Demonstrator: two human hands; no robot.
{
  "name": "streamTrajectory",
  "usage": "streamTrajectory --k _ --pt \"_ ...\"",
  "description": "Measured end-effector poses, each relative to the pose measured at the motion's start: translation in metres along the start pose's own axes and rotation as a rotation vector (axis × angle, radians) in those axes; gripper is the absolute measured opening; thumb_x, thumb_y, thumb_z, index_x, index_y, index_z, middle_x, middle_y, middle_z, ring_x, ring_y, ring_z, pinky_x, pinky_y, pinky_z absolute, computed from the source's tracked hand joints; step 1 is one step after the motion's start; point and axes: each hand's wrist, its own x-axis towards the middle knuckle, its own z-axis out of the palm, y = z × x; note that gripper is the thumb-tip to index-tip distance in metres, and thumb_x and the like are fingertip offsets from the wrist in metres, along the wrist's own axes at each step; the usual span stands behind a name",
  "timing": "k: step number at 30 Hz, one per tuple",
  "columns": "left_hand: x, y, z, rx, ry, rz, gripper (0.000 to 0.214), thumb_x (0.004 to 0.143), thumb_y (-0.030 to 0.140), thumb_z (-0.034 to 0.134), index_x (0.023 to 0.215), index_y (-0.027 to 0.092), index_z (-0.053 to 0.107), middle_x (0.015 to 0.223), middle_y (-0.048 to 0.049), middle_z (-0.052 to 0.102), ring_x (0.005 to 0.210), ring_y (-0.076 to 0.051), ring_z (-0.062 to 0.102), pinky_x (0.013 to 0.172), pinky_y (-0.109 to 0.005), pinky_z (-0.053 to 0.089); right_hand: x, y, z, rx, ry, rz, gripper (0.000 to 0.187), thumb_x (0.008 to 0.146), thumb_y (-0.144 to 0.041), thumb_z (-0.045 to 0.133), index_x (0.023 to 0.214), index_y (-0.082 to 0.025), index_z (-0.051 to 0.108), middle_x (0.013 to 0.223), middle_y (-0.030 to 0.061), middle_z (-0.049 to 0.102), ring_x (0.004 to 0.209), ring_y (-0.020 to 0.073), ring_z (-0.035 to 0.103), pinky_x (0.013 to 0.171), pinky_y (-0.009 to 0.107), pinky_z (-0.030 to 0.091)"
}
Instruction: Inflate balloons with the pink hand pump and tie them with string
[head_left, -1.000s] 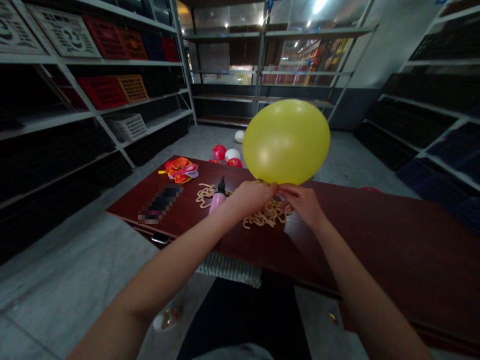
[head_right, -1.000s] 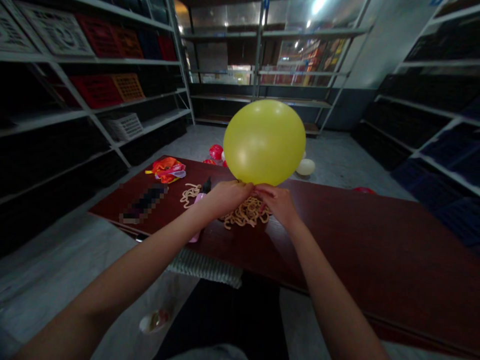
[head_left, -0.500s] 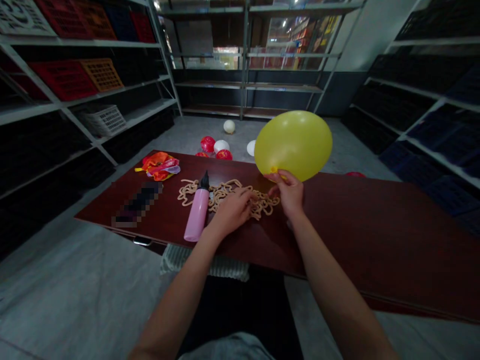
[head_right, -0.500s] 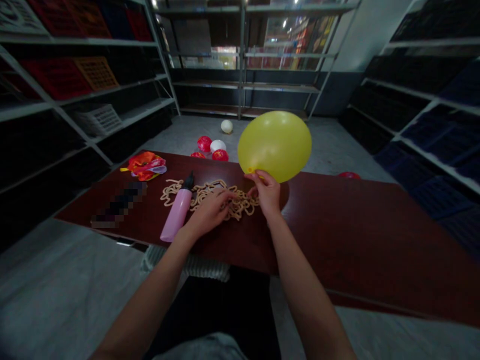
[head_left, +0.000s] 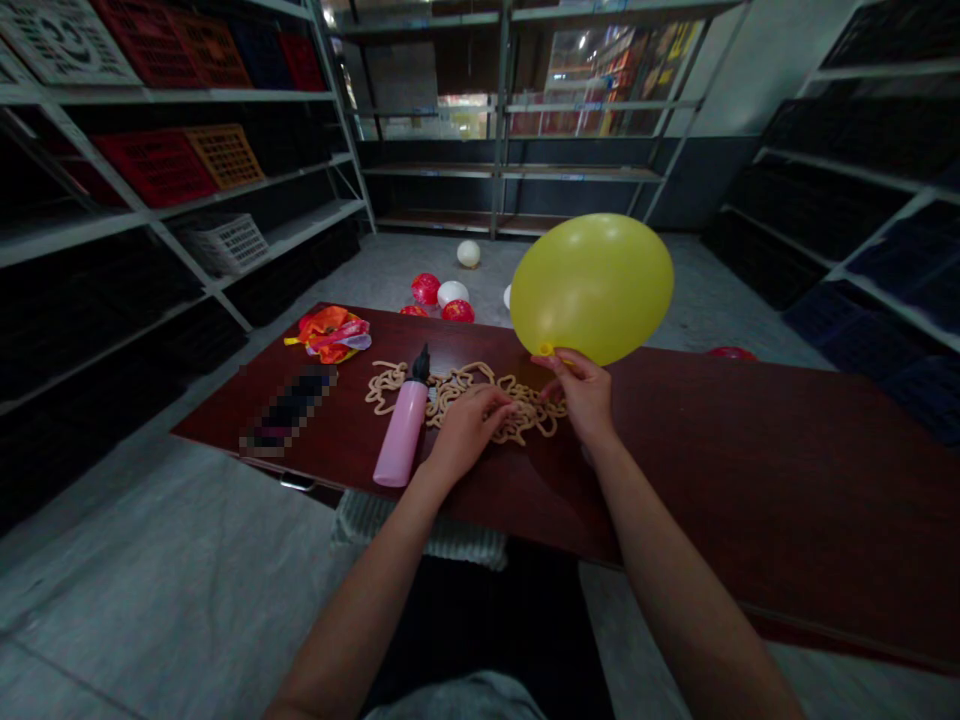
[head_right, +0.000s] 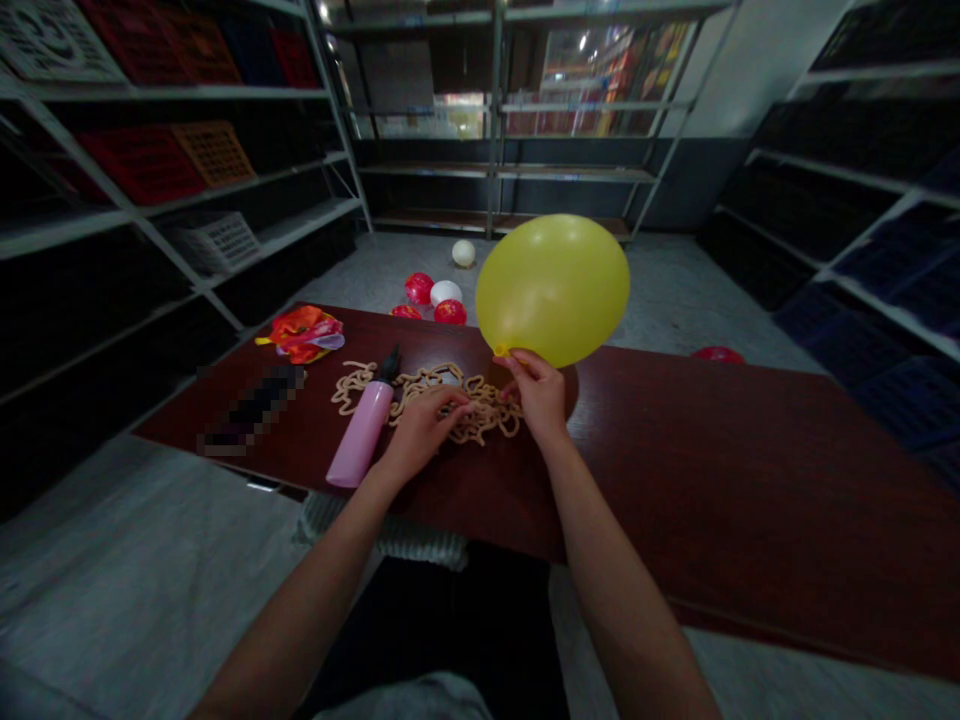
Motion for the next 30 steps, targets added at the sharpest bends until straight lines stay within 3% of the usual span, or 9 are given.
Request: streamTrajectory --k 6,9,12,15,18,24,30 --pt "0.038 0.018 0.001 -0.397 0.188 -0.103 0.013 0.094 0.027 0.054 0.095 0.016 0.061 0.088 -0.0035 0.068 0.081 -0.014 0.062 0.078 -0.025 0.048 0.0 0.004 0.0 0.005 0.009 -0.016 0.04 0.073 -0.052 0.068 0.095 -0.019 0.069 0.099 0.0066 0.076 0.043 0.0097 0.058 0.041 0.024 0.041" --pt "0.064 0.031 0.003 -0.513 0.242 -0.075 0.011 0.093 0.025 0.055 0.097 0.016 0.059 0.087 -0.0035 0.066 0.077 -0.012 0.06 0.075 -0.023 0.048 0.0 0.005 0.0 -0.014 0.016 0.002 0.041 0.074 -0.053 0.066 0.097 -0.02 0.069 0.099 0.0063 0.076 0.044 0.0107 0.058 0.04 0.025 0.043" --pt "0.086 0.046 0.005 -0.516 0.186 0.029 0.011 0.092 0.026 0.056 0.097 0.017 0.061 0.092 -0.0046 0.067 0.083 -0.012 0.061 0.078 -0.023 0.048 -0.001 0.005 -0.002 -0.072 0.022 0.008 0.041 0.076 -0.053 0.063 0.099 -0.02 0.07 0.098 0.0056 0.076 0.045 0.0115 0.059 0.043 0.026 0.045" --pt "0.1 0.053 0.009 -0.467 0.077 0.114 0.012 0.09 0.027 0.06 0.096 0.017 0.064 0.091 -0.0047 0.068 0.083 -0.013 0.061 0.077 -0.024 0.048 -0.003 0.003 -0.005 -0.173 0.028 -0.014 0.035 0.08 -0.05 0.062 0.097 -0.022 0.073 0.084 0.0028 0.076 0.047 0.0128 0.061 0.05 0.026 0.048" --pt "0.101 0.045 0.015 -0.406 0.044 0.149 0.015 0.087 0.031 0.065 0.092 0.017 0.068 0.09 -0.0049 0.069 0.083 -0.014 0.062 0.076 -0.025 0.048 -0.005 -0.001 -0.009 -0.285 -0.001 -0.072 0.032 0.084 -0.046 0.059 0.1 -0.023 0.074 0.072 0.0013 0.073 0.051 0.0142 0.063 0.056 0.026 0.049" --pt "0.09 0.012 0.02 -0.294 0.228 0.161 0.015 0.083 0.032 0.072 0.082 0.017 0.071 0.082 -0.0036 0.068 0.079 -0.015 0.061 0.074 -0.027 0.047 -0.005 -0.005 -0.012 -0.295 -0.055 -0.159 0.038 0.087 -0.05 0.057 0.101 -0.02 0.075 0.07 0.0014 0.071 0.051 0.0138 0.061 0.052 0.025 0.045" --pt "0.089 0.008 0.014 -0.348 0.217 0.166 0.012 0.085 0.03 0.07 0.087 0.02 0.075 0.088 -0.0045 0.067 0.083 -0.015 0.061 0.072 -0.027 0.047 -0.008 -0.011 -0.01 -0.27 -0.092 -0.127 0.031 0.083 -0.047 0.062 0.094 -0.022 0.077 0.066 0.0005 0.071 0.051 0.0143 0.06 0.053 0.026 0.047"
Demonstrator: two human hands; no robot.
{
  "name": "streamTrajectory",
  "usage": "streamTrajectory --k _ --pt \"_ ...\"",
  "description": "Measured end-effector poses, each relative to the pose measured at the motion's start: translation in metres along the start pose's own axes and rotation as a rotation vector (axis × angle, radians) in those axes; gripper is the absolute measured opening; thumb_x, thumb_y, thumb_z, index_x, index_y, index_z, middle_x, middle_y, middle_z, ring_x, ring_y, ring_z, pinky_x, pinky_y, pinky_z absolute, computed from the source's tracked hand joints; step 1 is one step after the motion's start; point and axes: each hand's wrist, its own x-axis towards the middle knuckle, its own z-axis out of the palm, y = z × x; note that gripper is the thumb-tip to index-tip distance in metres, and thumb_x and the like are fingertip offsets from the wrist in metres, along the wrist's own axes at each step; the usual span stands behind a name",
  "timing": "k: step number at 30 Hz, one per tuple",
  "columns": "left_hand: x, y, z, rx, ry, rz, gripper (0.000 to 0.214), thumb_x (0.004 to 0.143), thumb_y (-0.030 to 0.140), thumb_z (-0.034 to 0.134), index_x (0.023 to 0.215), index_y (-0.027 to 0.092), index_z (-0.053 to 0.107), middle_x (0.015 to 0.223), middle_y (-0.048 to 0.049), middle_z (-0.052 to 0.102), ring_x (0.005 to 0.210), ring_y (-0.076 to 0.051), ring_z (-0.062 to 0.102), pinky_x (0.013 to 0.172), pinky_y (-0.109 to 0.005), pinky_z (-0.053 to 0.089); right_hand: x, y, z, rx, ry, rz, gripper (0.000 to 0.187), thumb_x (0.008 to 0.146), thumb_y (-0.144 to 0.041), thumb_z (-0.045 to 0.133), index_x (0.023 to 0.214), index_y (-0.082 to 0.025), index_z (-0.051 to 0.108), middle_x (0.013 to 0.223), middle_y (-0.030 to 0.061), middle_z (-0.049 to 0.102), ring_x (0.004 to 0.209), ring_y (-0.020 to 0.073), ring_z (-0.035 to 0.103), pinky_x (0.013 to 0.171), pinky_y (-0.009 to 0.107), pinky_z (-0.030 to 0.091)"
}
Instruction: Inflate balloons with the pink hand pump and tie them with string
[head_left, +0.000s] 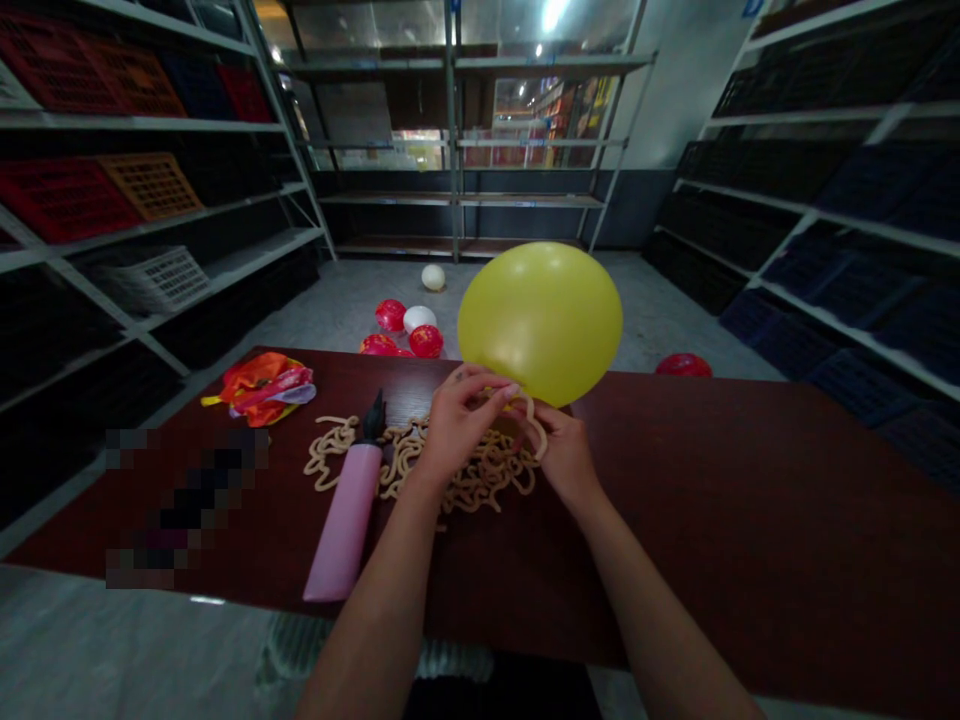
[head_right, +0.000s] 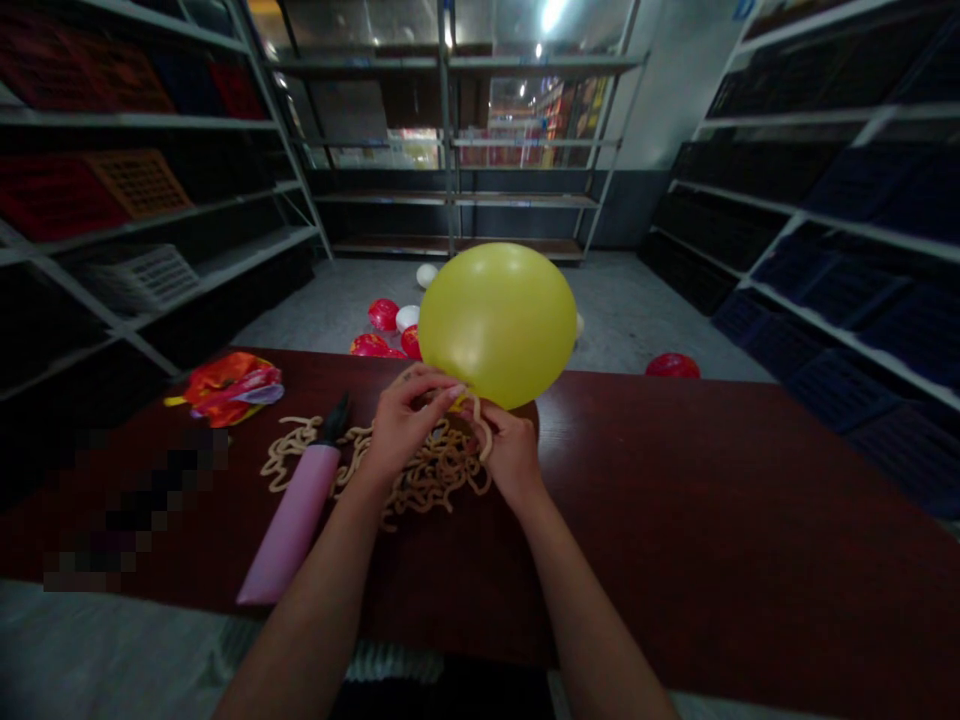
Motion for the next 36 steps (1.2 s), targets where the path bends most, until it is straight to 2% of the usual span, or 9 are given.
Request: streamTrajectory --k 5,8,12,16,18,22,26,31,36 --pt "-0.004 0.005 0.0 -0.097 0.019 -0.118 0.022 0.087 0.028 0.067 0.108 0.021 0.068 0.078 0.0002 0.066 0.067 -0.011 0.059 0.06 -0.022 0.044 0.0 -0.007 -0.001 0.032 0.038 0.029 0.019 0.08 -0.036 0.065 0.089 -0.027 0.078 0.08 -0.0012 0.076 0.069 0.0159 0.068 0.067 0.027 0.052" --pt "-0.005 0.005 0.002 -0.082 0.026 -0.116 0.018 0.085 0.028 0.069 0.101 0.02 0.066 0.073 0.0015 0.064 0.062 -0.01 0.057 0.058 -0.022 0.043 0.0 -0.011 0.0 0.121 0.049 0.06 0.017 0.076 -0.034 0.066 0.086 -0.026 0.078 0.077 -0.0019 0.075 0.061 0.0131 0.065 0.06 0.025 0.05" --pt "-0.004 0.005 0.003 -0.082 -0.019 -0.066 0.01 0.086 0.029 0.068 0.087 0.02 0.072 0.084 -0.0033 0.071 0.076 -0.014 0.064 0.072 -0.027 0.05 0.001 -0.016 0.001 0.305 0.026 0.177 0.022 0.074 -0.039 0.07 0.087 -0.023 0.077 0.059 -0.0028 0.068 0.043 0.01 0.055 0.042 0.021 0.038" --pt "-0.003 0.006 0.001 -0.102 -0.128 0.019 0.018 0.094 0.025 0.058 0.099 0.022 0.075 0.096 -0.0056 0.071 0.092 -0.018 0.065 0.086 -0.035 0.05 0.001 -0.018 0.0 0.436 0.06 0.213 0.027 0.07 -0.042 0.075 0.089 -0.022 0.074 0.067 -0.0008 0.071 0.041 0.0109 0.057 0.039 0.021 0.036" --pt "-0.004 0.007 -0.001 -0.099 -0.136 0.037 0.022 0.095 0.023 0.055 0.106 0.024 0.074 0.1 -0.0061 0.07 0.095 -0.019 0.063 0.088 -0.038 0.05 0.002 -0.017 -0.001 0.492 0.081 0.217 0.03 0.07 -0.043 0.075 0.091 -0.022 0.073 0.073 0.0003 0.074 0.041 0.0108 0.058 0.039 0.022 0.037" --pt "-0.006 0.006 -0.004 -0.099 -0.183 0.037 0.032 0.09 0.019 0.06 0.119 0.028 0.07 0.108 -0.0068 0.066 0.101 -0.021 0.06 0.088 -0.04 0.051 0.002 -0.012 -0.003 0.577 0.068 0.22 0.033 0.07 -0.045 0.076 0.095 -0.024 0.071 0.075 0.0005 0.074 0.041 0.0098 0.056 0.039 0.022 0.037" --pt "-0.008 0.003 -0.003 -0.112 -0.227 0.05 0.042 0.085 0.023 0.069 0.126 0.032 0.066 0.115 -0.0078 0.063 0.107 -0.022 0.059 0.091 -0.041 0.051 0.003 -0.009 -0.005 0.638 0.029 0.221 0.033 0.067 -0.046 0.078 0.091 -0.024 0.07 0.074 -0.0005 0.073 0.041 0.0094 0.055 0.039 0.022 0.037" --pt "-0.01 0.003 0.005 0.005 -0.146 0.18 0.045 0.079 0.027 0.077 0.123 0.031 0.068 0.108 -0.0073 0.064 0.101 -0.021 0.061 0.087 -0.039 0.053 0.003 -0.009 -0.006 0.582 0.024 0.229 0.034 0.066 -0.045 0.078 0.091 -0.023 0.072 0.072 -0.0004 0.073 0.044 0.0102 0.057 0.04 0.022 0.038" --pt "-0.016 0.008 0.01 0.137 -0.029 0.336 0.026 0.086 0.022 0.069 0.113 0.023 0.072 0.097 -0.006 0.064 0.09 -0.016 0.062 0.078 -0.03 0.053 0.0 -0.011 -0.003 0.517 0.059 0.19 0.029 0.066 -0.04 0.078 0.087 -0.021 0.073 0.067 -0.0016 0.071 0.043 0.0104 0.056 0.04 0.023 0.041"
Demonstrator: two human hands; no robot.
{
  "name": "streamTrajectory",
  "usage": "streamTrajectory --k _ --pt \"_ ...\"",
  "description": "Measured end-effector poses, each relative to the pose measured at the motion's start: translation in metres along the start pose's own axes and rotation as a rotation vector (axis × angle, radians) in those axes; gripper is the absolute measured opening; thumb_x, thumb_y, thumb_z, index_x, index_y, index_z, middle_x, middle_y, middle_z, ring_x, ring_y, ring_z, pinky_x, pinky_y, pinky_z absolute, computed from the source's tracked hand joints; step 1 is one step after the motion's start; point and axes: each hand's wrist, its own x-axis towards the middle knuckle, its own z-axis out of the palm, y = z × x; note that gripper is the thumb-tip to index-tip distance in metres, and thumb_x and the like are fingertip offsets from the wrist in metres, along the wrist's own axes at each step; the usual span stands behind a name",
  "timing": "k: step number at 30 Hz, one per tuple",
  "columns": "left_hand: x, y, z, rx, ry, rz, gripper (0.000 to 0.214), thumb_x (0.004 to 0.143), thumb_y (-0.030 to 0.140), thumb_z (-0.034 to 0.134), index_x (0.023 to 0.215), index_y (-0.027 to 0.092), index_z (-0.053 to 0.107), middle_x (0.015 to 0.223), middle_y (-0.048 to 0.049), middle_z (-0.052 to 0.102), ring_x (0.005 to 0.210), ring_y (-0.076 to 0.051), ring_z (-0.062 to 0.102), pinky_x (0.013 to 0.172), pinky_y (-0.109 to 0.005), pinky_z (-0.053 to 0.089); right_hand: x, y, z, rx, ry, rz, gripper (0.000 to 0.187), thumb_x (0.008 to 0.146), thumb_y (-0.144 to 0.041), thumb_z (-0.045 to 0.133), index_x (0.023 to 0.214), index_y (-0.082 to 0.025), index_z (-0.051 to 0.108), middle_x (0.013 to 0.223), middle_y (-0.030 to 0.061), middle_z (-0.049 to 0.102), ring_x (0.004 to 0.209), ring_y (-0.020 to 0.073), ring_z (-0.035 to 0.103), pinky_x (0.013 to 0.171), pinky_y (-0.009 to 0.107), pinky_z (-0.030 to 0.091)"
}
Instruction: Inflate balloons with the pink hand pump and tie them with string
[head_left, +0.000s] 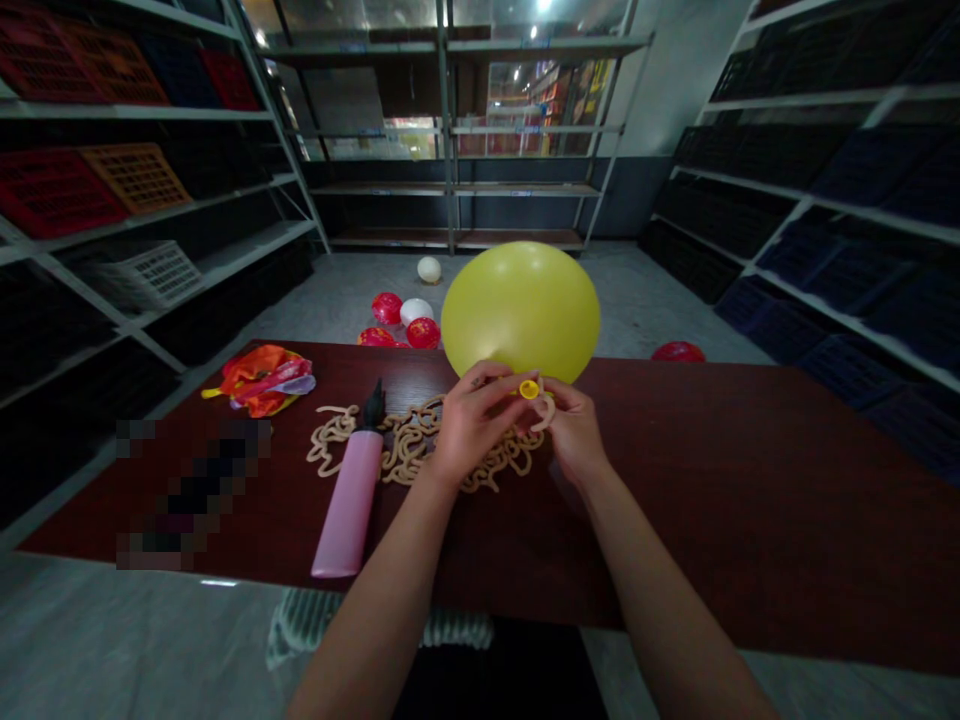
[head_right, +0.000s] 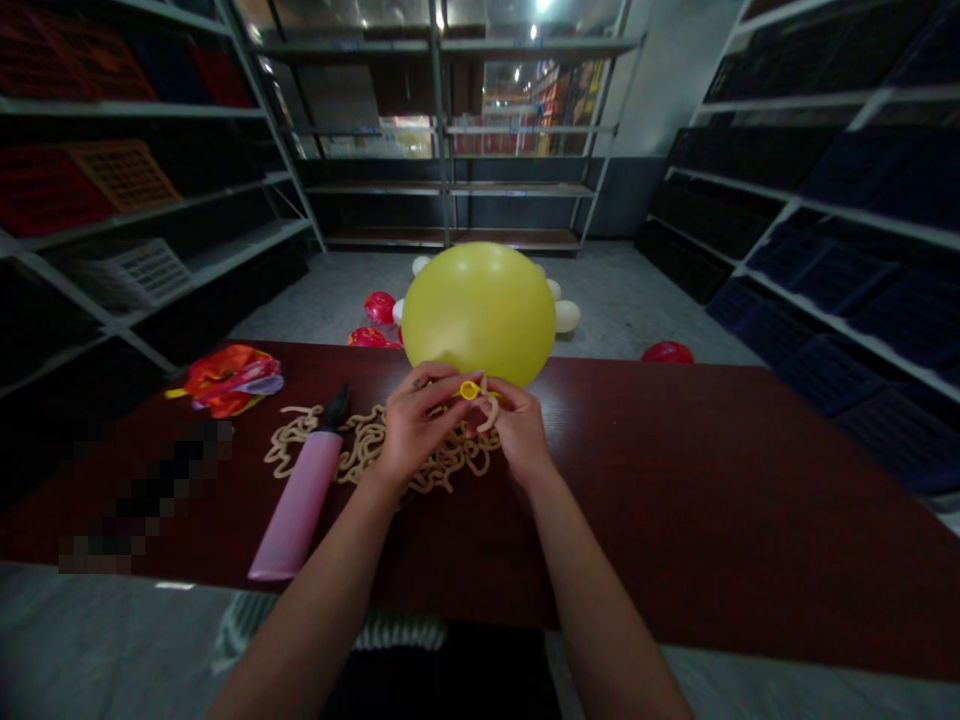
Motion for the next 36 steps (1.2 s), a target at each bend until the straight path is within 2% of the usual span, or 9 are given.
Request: streamTrajectory --k 3,7,12,16,19,24,27,32,36 --pt "-0.003 0.004 0.001 0.044 0.088 0.01 0.013 0.088 0.02 0.066 0.098 0.02 0.074 0.085 -0.0039 0.063 0.079 -0.014 0.061 0.069 -0.026 0.051 -0.004 -0.003 0.005 -0.058 -0.023 -0.024 0.025 0.069 -0.04 0.075 0.086 -0.021 0.073 0.057 -0.0036 0.066 0.04 0.0103 0.055 0.038 0.022 0.041" --pt "-0.003 0.01 0.002 0.054 0.193 -0.065 0.007 0.089 0.02 0.065 0.089 0.019 0.072 0.081 -0.004 0.064 0.076 -0.014 0.06 0.068 -0.027 0.05 -0.009 -0.012 0.01 -0.156 -0.025 -0.053 0.026 0.075 -0.041 0.071 0.091 -0.021 0.075 0.06 -0.0028 0.067 0.038 0.0097 0.055 0.038 0.023 0.044" --pt "-0.004 0.013 0.005 0.085 0.304 -0.172 0.011 0.091 0.026 0.062 0.087 0.022 0.072 0.081 -0.0045 0.064 0.077 -0.017 0.059 0.07 -0.031 0.049 -0.016 -0.018 0.014 -0.251 -0.016 -0.036 0.039 0.073 -0.04 0.075 0.107 -0.024 0.075 0.06 -0.0032 0.067 0.04 0.0109 0.054 0.039 0.026 0.047" --pt "-0.006 0.014 0.008 0.1 0.32 -0.156 0.014 0.093 0.026 0.059 0.09 0.022 0.072 0.08 -0.0047 0.064 0.076 -0.017 0.058 0.069 -0.03 0.048 -0.023 -0.021 0.024 -0.234 0.016 -0.044 0.05 0.079 -0.042 0.069 0.127 -0.029 0.065 0.055 -0.0056 0.062 0.039 0.011 0.052 0.04 0.026 0.048" --pt "-0.005 0.015 0.008 0.102 0.357 -0.151 0.013 0.092 0.026 0.06 0.087 0.022 0.071 0.076 -0.0041 0.063 0.074 -0.017 0.057 0.068 -0.03 0.047 -0.027 -0.027 0.034 -0.217 0.057 -0.079 0.05 0.083 -0.047 0.064 0.13 -0.03 0.062 0.061 -0.0045 0.064 0.037 0.0087 0.048 0.034 0.024 0.041" --pt "0.013 0.018 0.003 0.016 0.413 -0.182 0.012 0.089 0.027 0.065 0.08 0.021 0.07 0.072 -0.002 0.06 0.07 -0.015 0.054 0.065 -0.029 0.044 -0.015 -0.044 0.043 -0.139 0.104 -0.149 0.049 0.086 -0.054 0.057 0.127 -0.027 0.063 0.052 -0.0068 0.054 0.033 0.0051 0.031 0.03 0.021 0.022" --pt "0.037 0.018 -0.001 -0.051 0.407 -0.212 0.013 0.087 0.03 0.068 0.078 0.021 0.071 0.07 -0.0008 0.058 0.068 -0.014 0.052 0.063 -0.029 0.042 0.006 -0.063 0.04 -0.094 0.097 -0.205 0.046 0.09 -0.059 0.048 0.116 -0.025 0.064 0.048 -0.0078 0.047 0.035 0.0056 0.027 0.034 0.022 0.017" --pt "0.085 0.017 -0.01 -0.272 0.431 -0.345 0.02 0.077 0.04 0.077 0.069 0.022 0.073 0.064 0.0 0.056 0.065 -0.013 0.049 0.062 -0.029 0.04 0.043 -0.097 0.036 0.003 -0.031 -0.284 0.034 0.087 -0.058 0.052 0.078 -0.025 0.054 0.059 -0.0029 0.052 0.045 0.0071 0.041 0.039 0.021 0.028" --pt "0.108 0.015 -0.017 -0.632 0.353 -0.669 0.023 0.072 0.042 0.079 0.078 0.02 0.077 0.066 -0.0008 0.061 0.056 -0.009 0.046 0.05 -0.024 0.035 0.058 -0.104 0.038 0.008 -0.153 -0.346 0.037 0.086 -0.053 0.055 0.066 -0.024 0.045 0.064 -0.0015 0.056 0.055 0.0103 0.052 0.049 0.023 0.04"
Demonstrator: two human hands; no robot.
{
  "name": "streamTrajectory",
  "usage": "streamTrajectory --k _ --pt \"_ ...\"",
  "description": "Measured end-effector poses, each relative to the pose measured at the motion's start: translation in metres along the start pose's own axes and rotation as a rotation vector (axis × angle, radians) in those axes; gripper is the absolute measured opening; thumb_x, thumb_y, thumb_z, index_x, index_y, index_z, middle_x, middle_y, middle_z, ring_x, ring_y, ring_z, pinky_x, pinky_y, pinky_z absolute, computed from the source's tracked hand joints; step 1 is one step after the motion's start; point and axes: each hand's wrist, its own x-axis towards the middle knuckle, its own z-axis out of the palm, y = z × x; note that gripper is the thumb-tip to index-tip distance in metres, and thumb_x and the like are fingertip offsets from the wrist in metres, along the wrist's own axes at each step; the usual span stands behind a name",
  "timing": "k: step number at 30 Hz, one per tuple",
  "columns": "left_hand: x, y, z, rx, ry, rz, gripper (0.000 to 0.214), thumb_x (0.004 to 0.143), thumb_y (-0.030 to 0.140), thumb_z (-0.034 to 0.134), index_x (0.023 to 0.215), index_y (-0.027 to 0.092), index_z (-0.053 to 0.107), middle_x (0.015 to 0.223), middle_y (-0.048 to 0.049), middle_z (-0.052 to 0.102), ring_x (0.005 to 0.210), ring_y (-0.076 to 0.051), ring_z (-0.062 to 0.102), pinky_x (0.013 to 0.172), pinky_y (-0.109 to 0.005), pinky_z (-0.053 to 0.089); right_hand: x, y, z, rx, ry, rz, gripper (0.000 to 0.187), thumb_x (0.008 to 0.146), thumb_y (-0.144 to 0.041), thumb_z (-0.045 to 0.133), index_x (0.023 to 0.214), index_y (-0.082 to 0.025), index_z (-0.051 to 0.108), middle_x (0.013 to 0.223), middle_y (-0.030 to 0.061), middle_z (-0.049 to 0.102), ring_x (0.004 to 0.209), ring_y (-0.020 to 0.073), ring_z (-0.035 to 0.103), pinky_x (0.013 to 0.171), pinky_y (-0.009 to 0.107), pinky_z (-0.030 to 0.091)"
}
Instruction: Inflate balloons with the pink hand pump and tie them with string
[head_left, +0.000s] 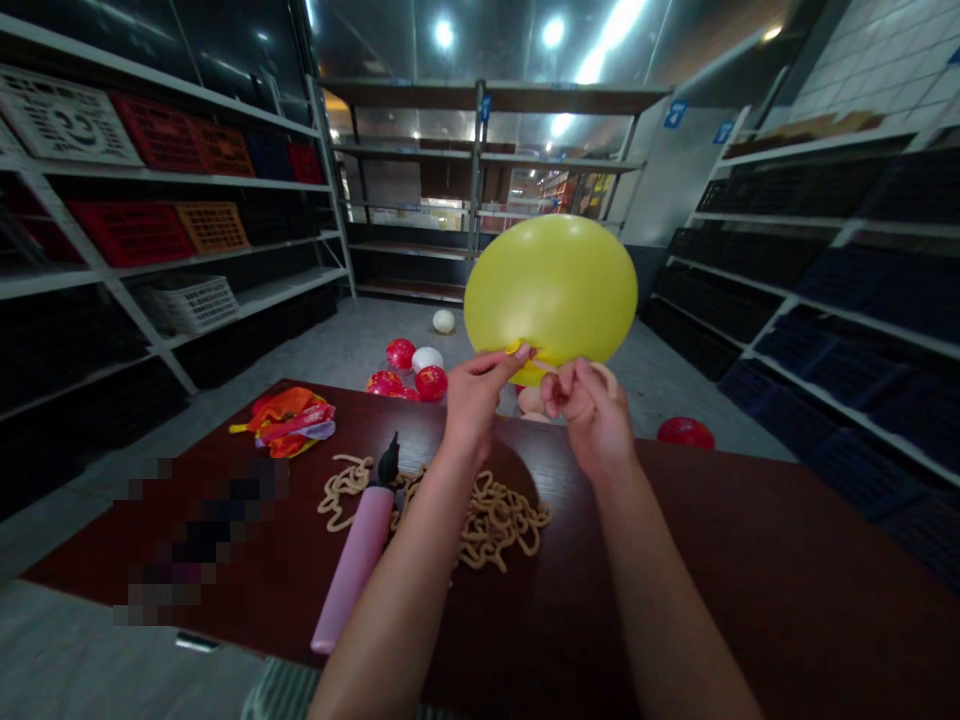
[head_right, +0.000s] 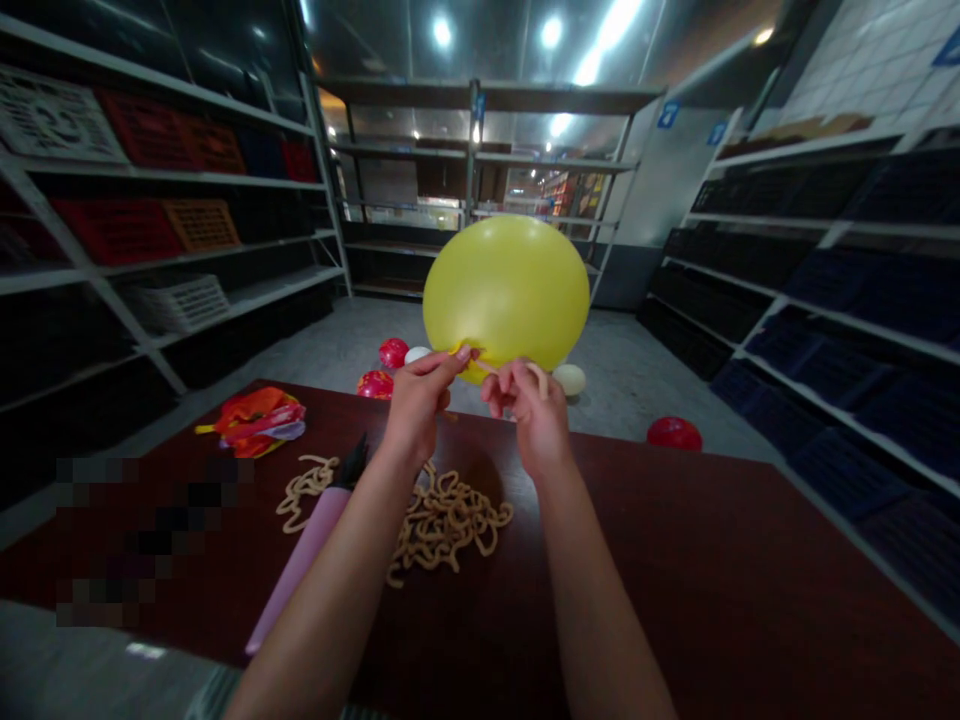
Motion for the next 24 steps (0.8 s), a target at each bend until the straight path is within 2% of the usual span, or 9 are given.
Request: streamTrajectory --k 2,4,6,9,12,16,20,24 --pt "0.006 0.001 0.002 -0.114 -0.041 -0.189 0.031 0.074 0.046 0.077 0.089 0.019 0.077 0.067 -0.0012 0.063 0.048 -0.006 0.04 0.04 -0.022 0.026 0.003 0.004 0.0 -0.09 -0.042 -0.01 0.038 0.087 -0.052 0.054 0.065 -0.023 0.047 0.067 0.0 0.062 0.059 0.0117 0.056 0.055 0.025 0.044" --pt "0.012 0.0 0.004 -0.234 -0.048 -0.297 0.034 0.077 0.045 0.073 0.098 0.019 0.076 0.072 -0.0023 0.066 0.044 -0.004 0.039 0.035 -0.02 0.018 0.004 0.009 -0.002 -0.255 -0.069 -0.028 0.033 0.086 -0.05 0.058 0.068 -0.022 0.055 0.073 0.0016 0.068 0.065 0.0136 0.061 0.06 0.027 0.047" --pt "0.016 -0.004 0.008 -0.349 -0.028 -0.377 0.031 0.081 0.041 0.07 0.102 0.019 0.074 0.079 -0.0034 0.069 0.045 -0.004 0.044 0.034 -0.019 0.021 0.004 0.013 -0.004 -0.484 -0.073 -0.063 0.024 0.084 -0.045 0.061 0.078 -0.022 0.065 0.08 0.0026 0.072 0.071 0.0156 0.065 0.063 0.027 0.048" --pt "0.02 -0.009 0.013 -0.464 0.008 -0.449 0.022 0.087 0.034 0.065 0.1 0.018 0.074 0.086 -0.0039 0.073 0.054 -0.006 0.056 0.042 -0.018 0.038 0.0 0.014 -0.004 -0.826 -0.08 -0.133 0.02 0.084 -0.039 0.061 0.095 -0.025 0.071 0.09 0.0029 0.075 0.076 0.0173 0.067 0.067 0.028 0.048" --pt "0.018 -0.015 0.018 -0.477 0.014 -0.438 0.022 0.091 0.032 0.06 0.099 0.016 0.074 0.095 -0.0062 0.074 0.071 -0.011 0.067 0.056 -0.021 0.05 -0.006 0.013 0.002 -1.116 -0.066 -0.22 0.019 0.085 -0.035 0.06 0.098 -0.026 0.071 0.092 0.0037 0.076 0.077 0.0185 0.068 0.067 0.029 0.045" --pt "0.009 -0.017 0.025 -0.46 0.064 -0.367 0.024 0.086 0.031 0.067 0.103 0.014 0.073 0.107 -0.0088 0.073 0.094 -0.018 0.07 0.077 -0.027 0.056 -0.01 0.013 0.01 -1.371 0.02 -0.294 0.021 0.085 -0.036 0.061 0.097 -0.023 0.071 0.087 0.0075 0.076 0.072 0.0199 0.067 0.06 0.029 0.039" --pt "0.001 -0.015 0.033 -0.422 0.038 -0.318 0.023 0.088 0.029 0.065 0.103 0.013 0.072 0.116 -0.0106 0.071 0.109 -0.022 0.066 0.085 -0.032 0.055 -0.009 0.014 0.009 -1.414 0.105 -0.284 0.02 0.087 -0.035 0.059 0.099 -0.023 0.071 0.086 0.007 0.076 0.068 0.0187 0.065 0.057 0.028 0.035" --pt "0.003 -0.013 0.03 -0.338 0.015 -0.288 0.023 0.089 0.029 0.062 0.103 0.014 0.072 0.114 -0.01 0.071 0.106 -0.023 0.066 0.078 -0.032 0.054 -0.003 0.011 -0.005 -1.337 0.034 -0.249 0.022 0.089 -0.025 0.052 0.096 -0.023 0.072 0.087 0.0073 0.076 0.07 0.0186 0.066 0.058 0.028 0.036"
